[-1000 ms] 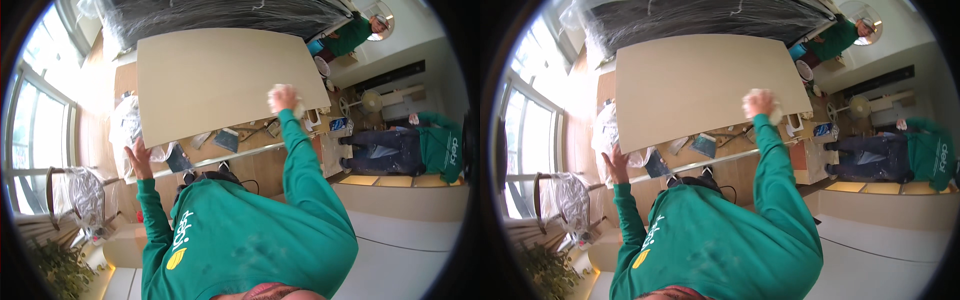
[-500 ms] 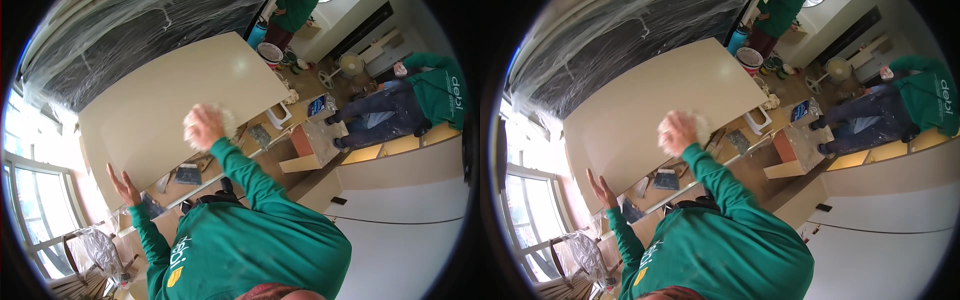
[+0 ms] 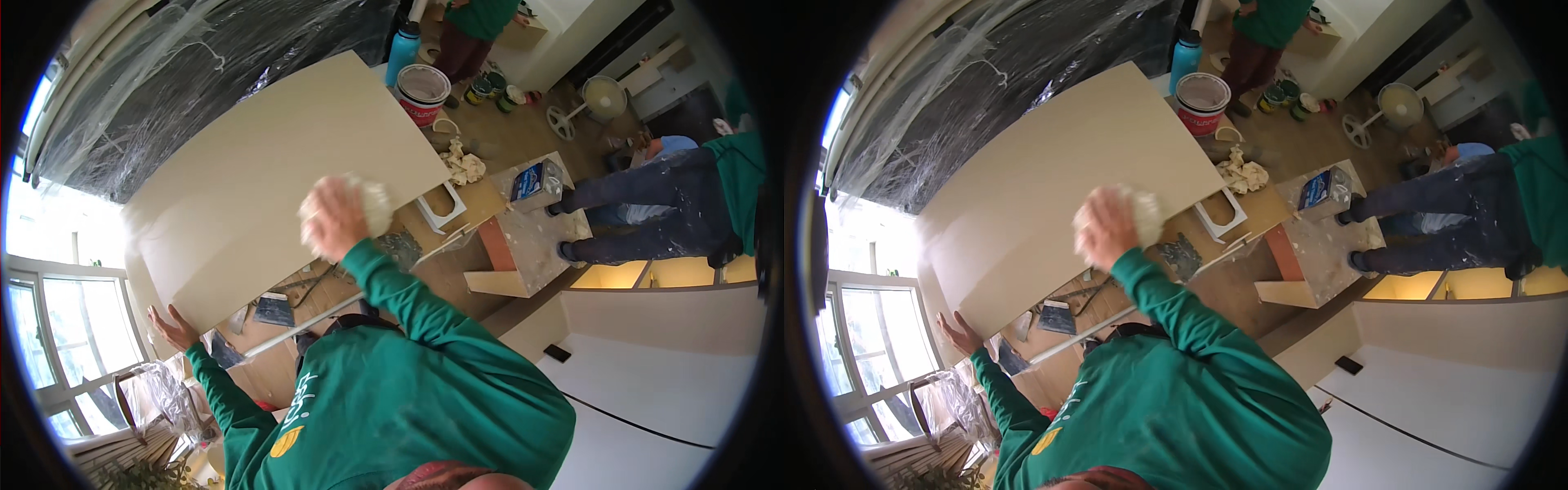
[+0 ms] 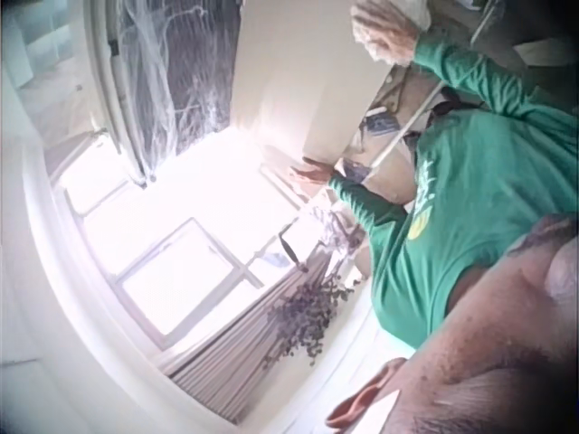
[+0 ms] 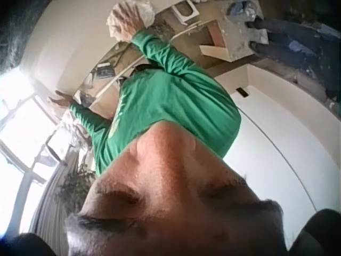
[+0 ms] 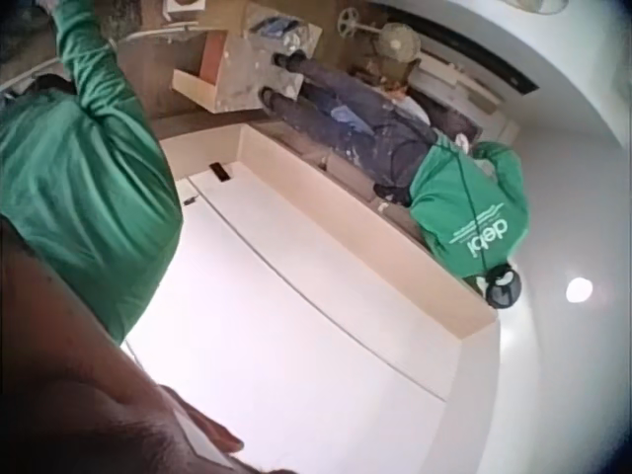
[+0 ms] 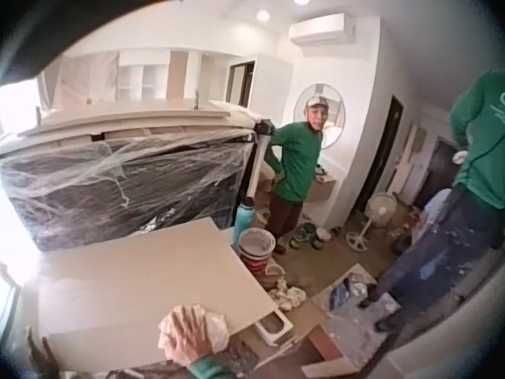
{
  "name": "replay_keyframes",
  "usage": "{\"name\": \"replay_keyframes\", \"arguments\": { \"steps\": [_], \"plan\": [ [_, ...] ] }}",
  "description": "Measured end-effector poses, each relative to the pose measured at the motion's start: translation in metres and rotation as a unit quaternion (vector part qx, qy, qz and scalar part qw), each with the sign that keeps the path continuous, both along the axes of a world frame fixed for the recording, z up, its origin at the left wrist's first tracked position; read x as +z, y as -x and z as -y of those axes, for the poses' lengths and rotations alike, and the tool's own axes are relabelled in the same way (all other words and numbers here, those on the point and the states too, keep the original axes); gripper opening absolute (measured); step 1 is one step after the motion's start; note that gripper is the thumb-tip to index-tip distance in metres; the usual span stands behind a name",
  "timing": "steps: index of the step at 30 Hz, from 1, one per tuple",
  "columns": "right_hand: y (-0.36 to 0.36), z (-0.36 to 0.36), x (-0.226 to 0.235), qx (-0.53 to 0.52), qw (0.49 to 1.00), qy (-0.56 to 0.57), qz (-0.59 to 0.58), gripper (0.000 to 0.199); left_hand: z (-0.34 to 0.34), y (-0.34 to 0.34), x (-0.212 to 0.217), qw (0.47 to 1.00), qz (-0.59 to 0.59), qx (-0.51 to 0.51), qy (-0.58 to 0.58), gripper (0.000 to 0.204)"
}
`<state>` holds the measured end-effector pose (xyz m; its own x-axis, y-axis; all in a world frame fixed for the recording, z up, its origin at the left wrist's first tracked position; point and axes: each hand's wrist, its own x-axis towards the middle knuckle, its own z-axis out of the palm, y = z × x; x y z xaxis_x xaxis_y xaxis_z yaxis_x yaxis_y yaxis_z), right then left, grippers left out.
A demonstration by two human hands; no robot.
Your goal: The person sands the edges and surface of a light-colored board using a sanding block. They سپس wipe the surface with a cloth to remove dust.
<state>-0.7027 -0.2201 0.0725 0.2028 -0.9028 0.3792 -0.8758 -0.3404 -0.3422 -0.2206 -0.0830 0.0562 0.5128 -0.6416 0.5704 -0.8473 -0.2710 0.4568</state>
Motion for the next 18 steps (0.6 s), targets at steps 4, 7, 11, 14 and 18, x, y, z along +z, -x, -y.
{"name": "replay_keyframes", "arguments": {
  "steps": [4,7,11,14,18],
  "plan": [
    [0.049,0.021,0.005,0.002,1.0,0.012,0.02,0.064,0.0,-0.009,-0.004,0.999,0.02,0.03,-0.003,0.068],
    [0.147,0.078,0.003,-0.129,0.991,0.003,-0.041,0.066,0.0,-0.011,-0.011,0.999,0.029,0.046,0.008,0.062],
    [0.184,0.102,0.006,-0.208,0.972,-0.039,-0.106,0.072,0.006,-0.001,-0.005,0.997,0.055,0.048,0.031,0.053],
    [0.142,0.088,0.0,-0.18,0.973,-0.041,-0.142,0.074,0.003,0.006,0.002,0.996,0.049,0.034,0.058,0.051],
    [0.017,0.035,0.005,-0.03,0.994,0.003,-0.106,0.071,-0.006,0.014,0.011,0.997,0.046,0.031,0.056,0.054]
  ]
}}
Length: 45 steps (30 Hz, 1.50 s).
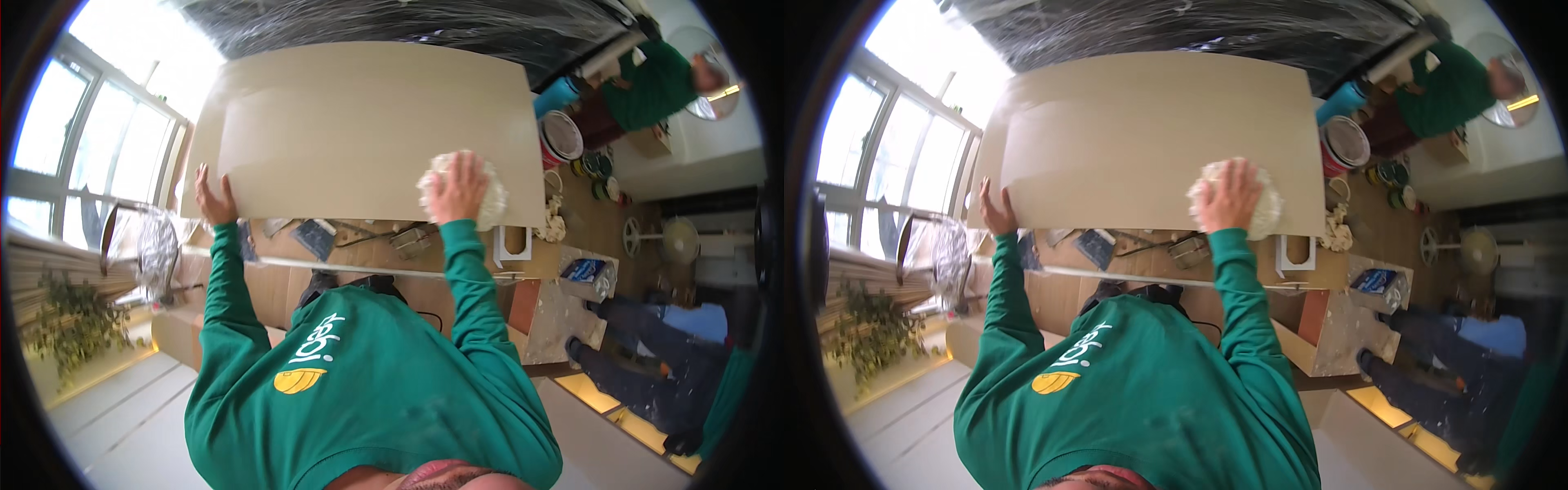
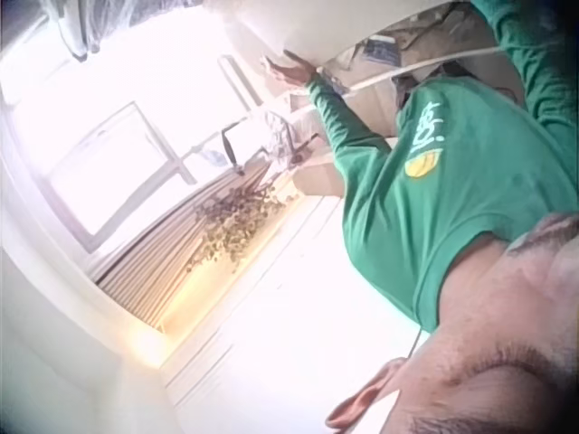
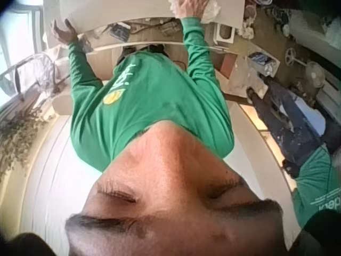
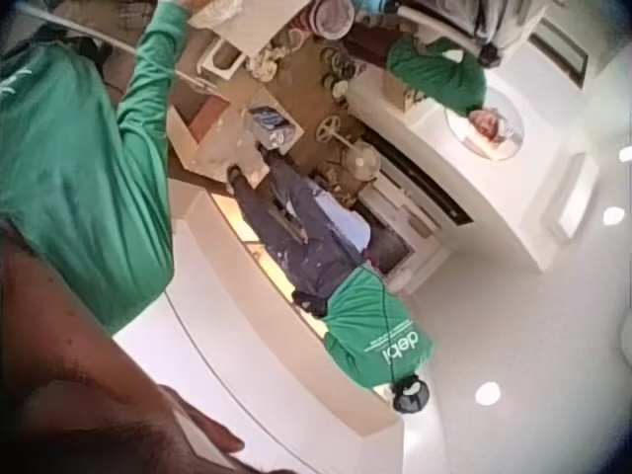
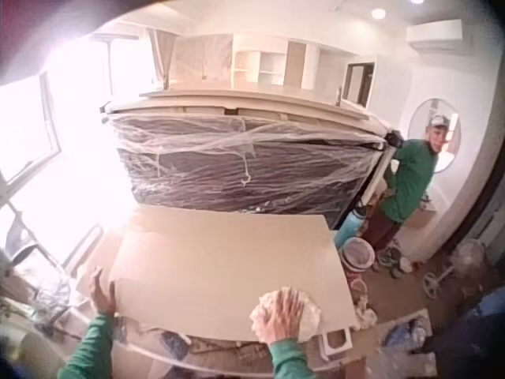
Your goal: The person sands the edges and surface of a light-colored board using a sanding block. They سپس wipe the surface with a cloth to remove dust.
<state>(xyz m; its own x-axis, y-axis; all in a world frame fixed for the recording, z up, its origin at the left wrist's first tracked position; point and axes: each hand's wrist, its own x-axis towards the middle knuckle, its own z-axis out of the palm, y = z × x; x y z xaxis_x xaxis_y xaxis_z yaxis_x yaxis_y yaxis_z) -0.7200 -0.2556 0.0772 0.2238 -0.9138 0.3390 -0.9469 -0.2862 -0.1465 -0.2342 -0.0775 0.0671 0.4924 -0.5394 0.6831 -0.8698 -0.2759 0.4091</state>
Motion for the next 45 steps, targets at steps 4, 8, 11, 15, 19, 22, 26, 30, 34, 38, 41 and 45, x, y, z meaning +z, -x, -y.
{"name": "replay_keyframes", "arguments": {
  "steps": [4,8,11,15,19,22,26,30,34,38,41,45],
  "plan": [
    [-0.158,-0.059,0.002,0.181,0.981,-0.044,0.053,0.072,0.003,0.008,0.008,0.999,-0.017,-0.01,0.026,0.055],
    [-0.237,-0.072,0.001,0.35,0.926,-0.127,0.066,0.075,-0.013,-0.005,0.01,0.995,-0.049,-0.032,0.077,0.053],
    [-0.182,-0.007,-0.005,0.257,0.964,-0.017,0.061,0.067,-0.074,-0.053,-0.003,0.992,-0.064,0.007,0.109,0.052],
    [-0.024,0.149,-0.023,-0.01,0.999,0.043,-0.019,0.058,-0.16,-0.113,-0.035,0.965,-0.201,0.129,0.108,0.05],
    [-0.08,0.215,-0.009,-0.203,0.975,-0.046,-0.076,0.078,-0.216,-0.14,-0.106,0.816,-0.503,0.087,0.273,0.059],
    [-0.196,0.222,-0.014,-0.04,0.996,-0.036,-0.069,0.076,-0.18,-0.121,-0.065,0.591,-0.768,-0.073,0.238,0.098],
    [-0.422,0.115,-0.019,0.325,0.944,0.05,0.026,0.067,-0.133,-0.104,-0.024,0.502,-0.827,-0.112,0.226,0.123],
    [-0.491,-0.081,0.002,0.592,0.803,-0.047,-0.05,0.074,-0.131,-0.116,-0.023,0.493,-0.819,-0.217,0.198,0.127],
    [-0.426,-0.098,0.037,0.64,0.748,-0.161,-0.071,0.071,-0.132,-0.116,-0.016,0.489,-0.822,-0.223,0.191,0.128],
    [-0.327,0.052,0.014,0.439,0.893,-0.09,-0.039,0.069,-0.136,-0.122,-0.025,0.467,-0.826,-0.256,0.184,0.128],
    [-0.291,0.146,-0.014,0.098,0.99,-0.042,-0.091,0.068,-0.136,-0.125,-0.025,0.46,-0.829,-0.277,0.157,0.126],
    [-0.405,0.118,-0.024,0.289,0.957,-0.02,-0.004,0.058,-0.14,-0.132,-0.019,0.469,-0.823,-0.29,0.134,0.128]
  ]
}}
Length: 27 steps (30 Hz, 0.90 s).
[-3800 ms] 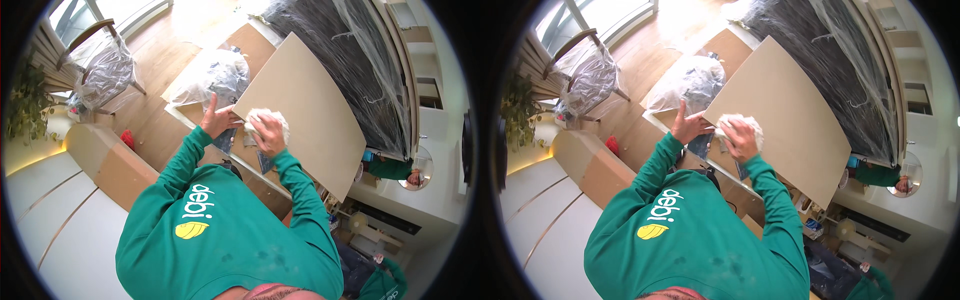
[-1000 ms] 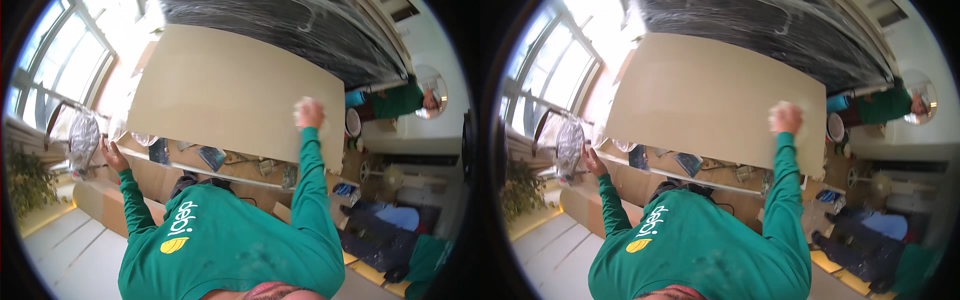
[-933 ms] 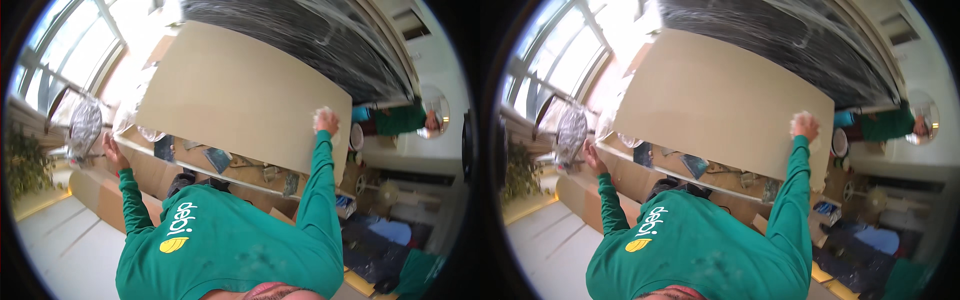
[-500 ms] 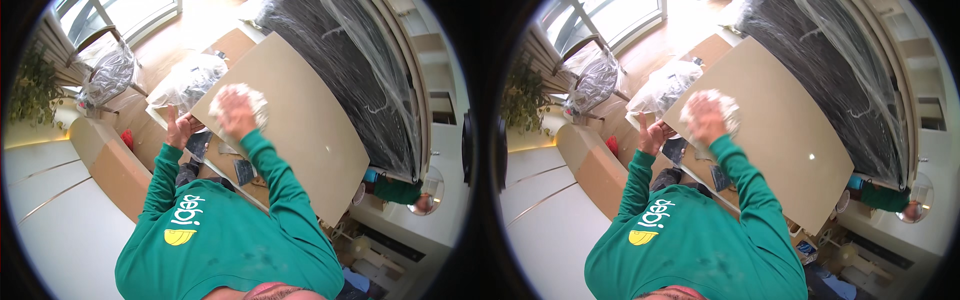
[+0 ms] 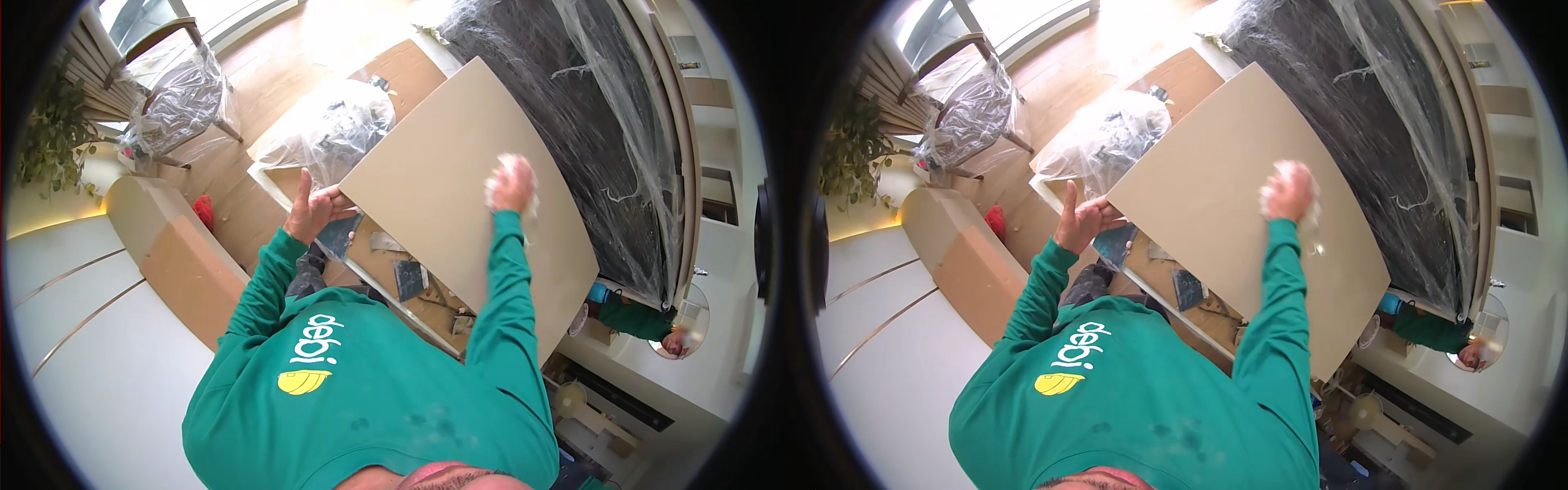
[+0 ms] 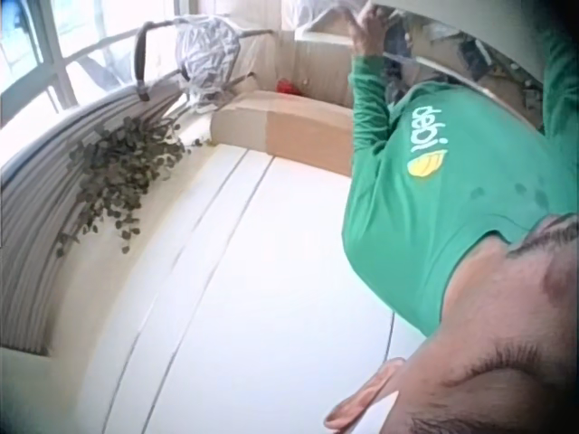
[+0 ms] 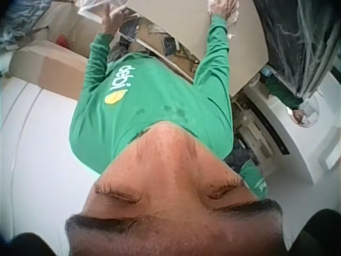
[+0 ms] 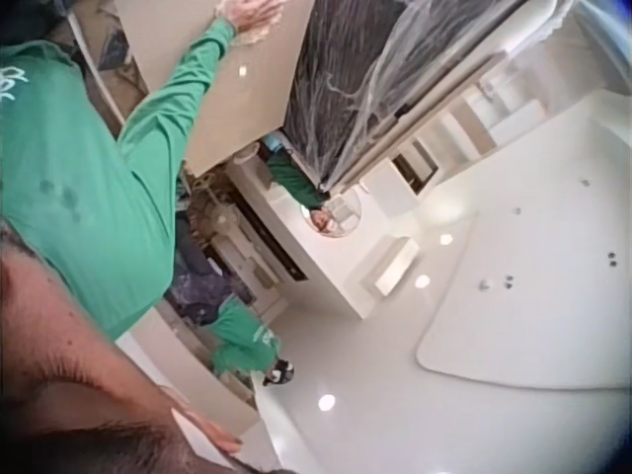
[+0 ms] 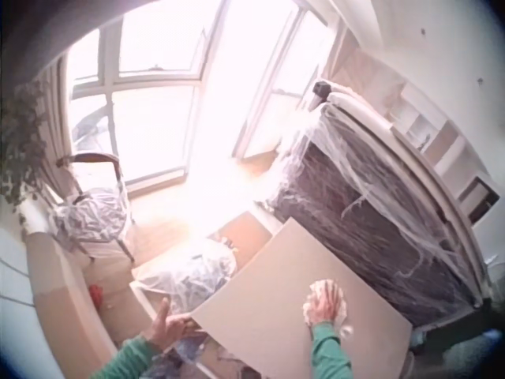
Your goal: The person sands the edges and surface of a light-colored board using a sanding block. They سپس wipe the surface with a cloth to remove dust.
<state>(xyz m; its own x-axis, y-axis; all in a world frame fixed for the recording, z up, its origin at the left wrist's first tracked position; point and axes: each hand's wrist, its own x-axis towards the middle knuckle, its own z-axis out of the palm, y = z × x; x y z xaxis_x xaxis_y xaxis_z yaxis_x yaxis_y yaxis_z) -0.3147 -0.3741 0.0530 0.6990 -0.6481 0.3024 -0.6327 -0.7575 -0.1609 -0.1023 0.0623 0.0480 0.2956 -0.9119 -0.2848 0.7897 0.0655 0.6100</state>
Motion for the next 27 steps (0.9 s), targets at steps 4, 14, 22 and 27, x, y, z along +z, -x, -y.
{"name": "replay_keyframes", "arguments": {
  "steps": [4,14,22,27],
  "plan": [
    [-0.127,-0.171,0.016,0.239,0.969,-0.064,0.012,0.062,-0.002,0.001,0.003,1.0,-0.006,-0.009,0.012,0.13],
    [0.07,-0.193,0.042,0.181,0.976,-0.121,-0.007,0.066,-0.001,-0.001,-0.01,0.998,-0.046,0.012,0.037,0.124],
    [0.303,-0.093,0.01,-0.347,0.936,-0.002,-0.056,0.06,0.022,0.003,-0.039,0.973,0.102,0.136,-0.156,0.031],
    [0.211,-0.135,0.012,-0.15,0.988,0.018,-0.041,0.06,0.008,0.005,-0.026,0.978,0.16,0.074,-0.115,0.033]
  ]
}}
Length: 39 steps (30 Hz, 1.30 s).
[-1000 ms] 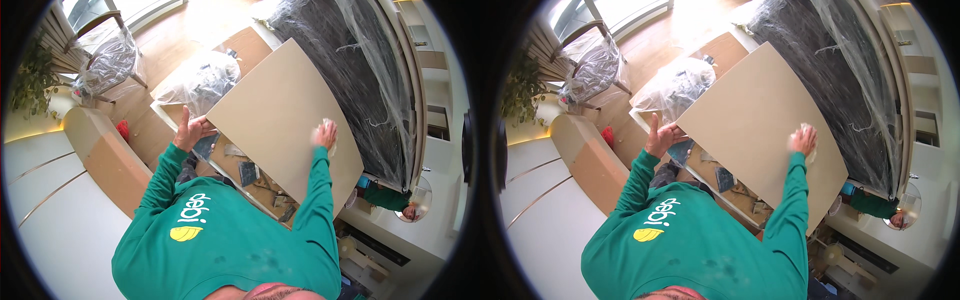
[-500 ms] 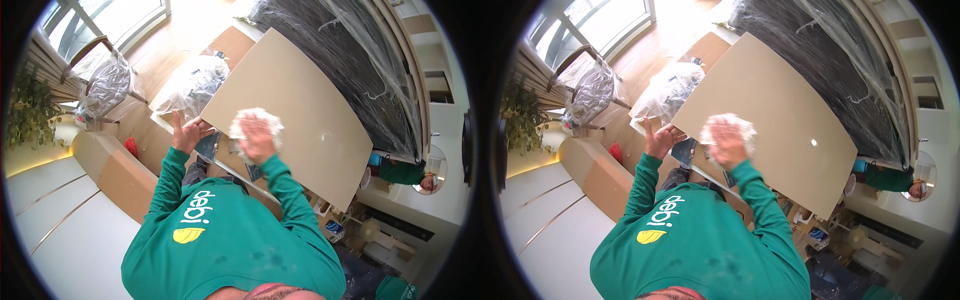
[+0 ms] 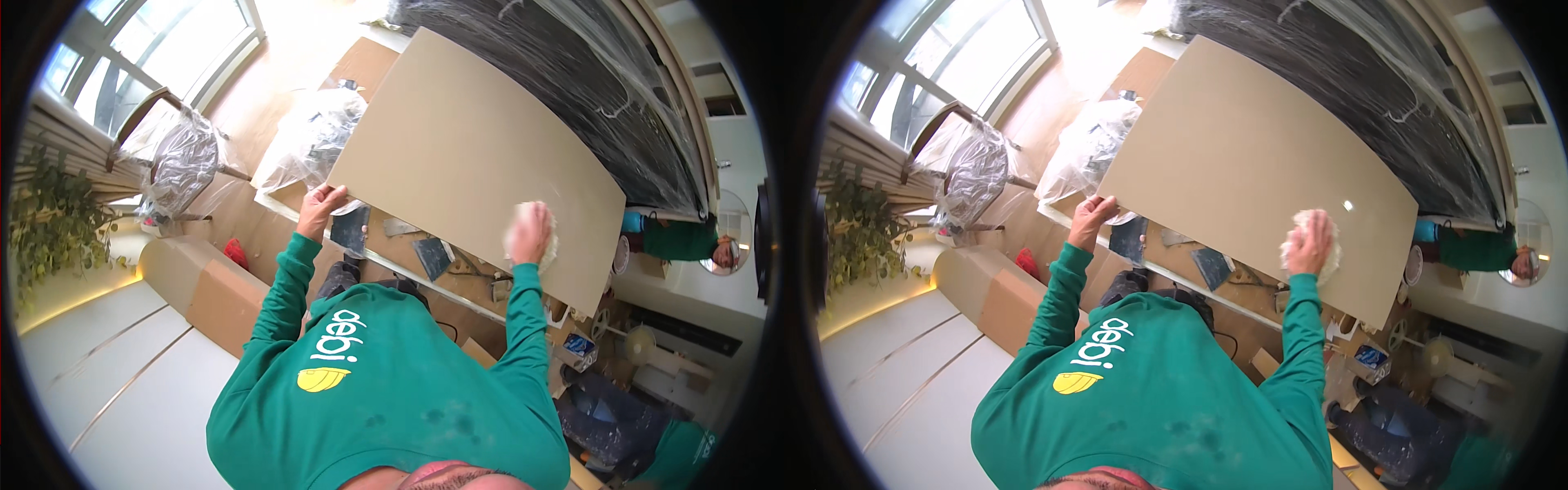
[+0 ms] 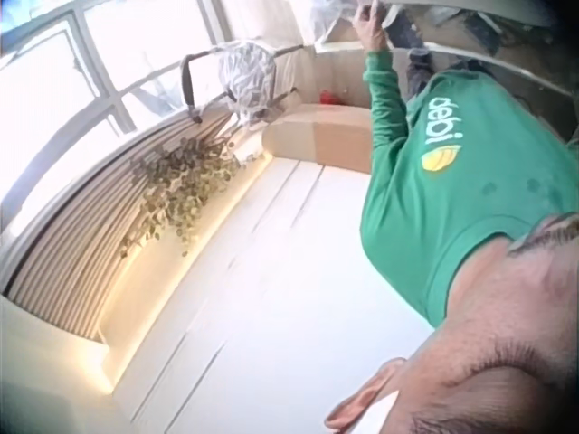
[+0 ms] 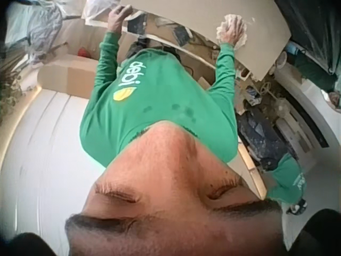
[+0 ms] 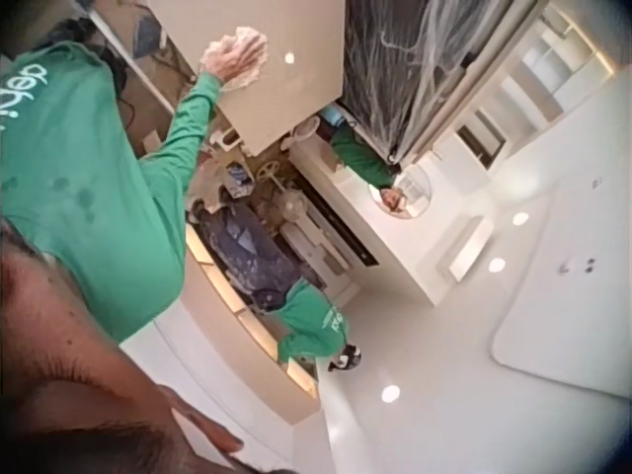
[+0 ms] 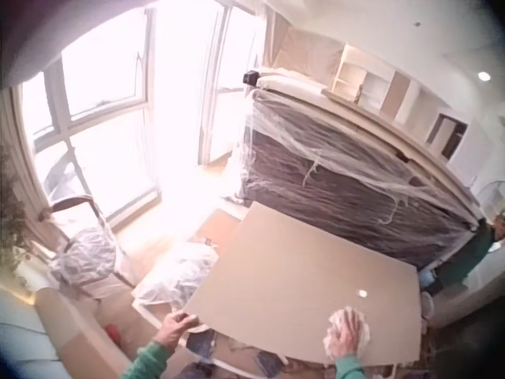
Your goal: The person sands the edges and surface of a light-colored board using a sanding block. They سپس wipe the surface with a cloth to remove dust.
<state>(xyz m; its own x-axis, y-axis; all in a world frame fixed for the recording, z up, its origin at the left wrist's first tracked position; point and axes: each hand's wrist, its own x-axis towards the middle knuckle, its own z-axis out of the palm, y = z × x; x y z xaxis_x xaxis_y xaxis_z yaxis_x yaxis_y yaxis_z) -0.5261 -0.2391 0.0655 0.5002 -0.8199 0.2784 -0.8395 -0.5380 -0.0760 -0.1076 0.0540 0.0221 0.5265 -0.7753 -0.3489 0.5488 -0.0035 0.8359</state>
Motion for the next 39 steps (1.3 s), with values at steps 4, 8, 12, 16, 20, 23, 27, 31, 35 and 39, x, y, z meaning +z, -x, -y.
{"name": "replay_keyframes", "arguments": {
  "steps": [4,8,12,16,20,23,27,31,35,39],
  "plan": [
    [-0.127,-0.065,0.024,0.206,0.976,-0.067,-0.002,0.062,-0.01,0.003,0.01,0.996,0.01,-0.053,0.073,0.052],
    [-0.242,-0.125,0.026,0.346,0.932,-0.107,0.011,0.064,-0.013,0.003,0.003,0.982,-0.128,-0.04,0.134,0.059],
    [-0.32,-0.169,0.013,0.403,0.906,-0.117,0.059,0.067,-0.005,-0.002,-0.029,0.962,-0.232,0.056,0.135,0.056],
    [-0.275,-0.169,0.012,0.357,0.933,-0.032,0.03,0.083,-0.016,-0.023,-0.056,0.94,-0.218,-0.047,0.258,0.061],
    [-0.119,-0.133,0.017,0.203,0.978,0.004,-0.039,0.085,0.003,-0.01,-0.037,0.995,-0.073,0.052,0.037,0.056],
    [0.02,-0.115,0.024,0.063,0.997,0.006,0.05,0.072,0.004,-0.004,-0.037,0.988,0.089,0.12,-0.048,0.059],
    [0.212,-0.08,0.024,-0.1,0.991,0.079,0.04,0.066,0.011,0.039,0.02,0.755,0.636,0.113,-0.108,0.065],
    [0.248,-0.075,0.038,-0.096,0.993,0.025,0.063,0.061,0.029,0.117,0.052,0.63,0.768,-0.099,-0.056,0.08],
    [0.28,-0.081,0.025,-0.037,0.989,0.038,0.14,0.047,0.065,0.222,0.066,0.553,0.801,-0.228,-0.036,0.097],
    [0.323,-0.116,0.051,-0.109,0.916,0.012,0.386,0.055,0.104,0.326,0.082,0.502,0.808,-0.307,-0.037,0.103]
  ]
}}
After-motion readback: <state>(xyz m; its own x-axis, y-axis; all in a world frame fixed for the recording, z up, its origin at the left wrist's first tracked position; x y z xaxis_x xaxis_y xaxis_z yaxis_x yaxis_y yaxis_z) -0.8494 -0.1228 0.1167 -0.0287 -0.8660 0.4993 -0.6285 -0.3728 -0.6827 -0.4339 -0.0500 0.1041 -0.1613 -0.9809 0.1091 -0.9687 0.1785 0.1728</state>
